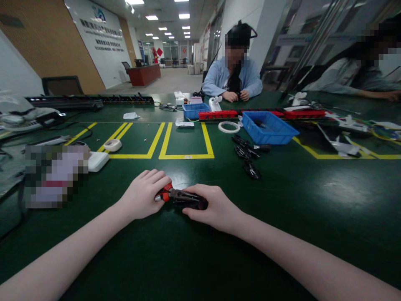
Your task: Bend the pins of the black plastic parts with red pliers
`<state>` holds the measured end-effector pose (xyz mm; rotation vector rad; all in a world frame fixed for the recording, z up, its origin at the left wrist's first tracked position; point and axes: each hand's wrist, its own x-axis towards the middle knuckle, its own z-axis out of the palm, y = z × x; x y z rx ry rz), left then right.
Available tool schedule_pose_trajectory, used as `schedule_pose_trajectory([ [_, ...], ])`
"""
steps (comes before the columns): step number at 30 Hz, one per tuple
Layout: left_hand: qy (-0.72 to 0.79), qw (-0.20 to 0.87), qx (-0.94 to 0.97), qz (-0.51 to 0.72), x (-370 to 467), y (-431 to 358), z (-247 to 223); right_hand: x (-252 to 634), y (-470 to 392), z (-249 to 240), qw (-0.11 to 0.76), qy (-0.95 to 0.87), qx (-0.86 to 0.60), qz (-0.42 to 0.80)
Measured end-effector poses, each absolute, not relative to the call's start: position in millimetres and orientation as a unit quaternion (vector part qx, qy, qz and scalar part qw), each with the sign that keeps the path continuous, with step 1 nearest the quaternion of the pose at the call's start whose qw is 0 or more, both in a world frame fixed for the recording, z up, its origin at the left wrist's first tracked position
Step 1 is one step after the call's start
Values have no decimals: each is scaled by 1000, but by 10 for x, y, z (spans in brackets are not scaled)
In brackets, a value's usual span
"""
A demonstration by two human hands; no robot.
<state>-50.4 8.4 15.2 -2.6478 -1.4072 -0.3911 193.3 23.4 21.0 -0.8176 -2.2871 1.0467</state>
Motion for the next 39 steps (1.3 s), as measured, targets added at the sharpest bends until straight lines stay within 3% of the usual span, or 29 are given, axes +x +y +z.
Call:
schedule_pose_trajectory([
  [39, -482, 29, -866, -131, -493, 57, 178, 1944, 220, 247, 223, -846, -289, 388],
])
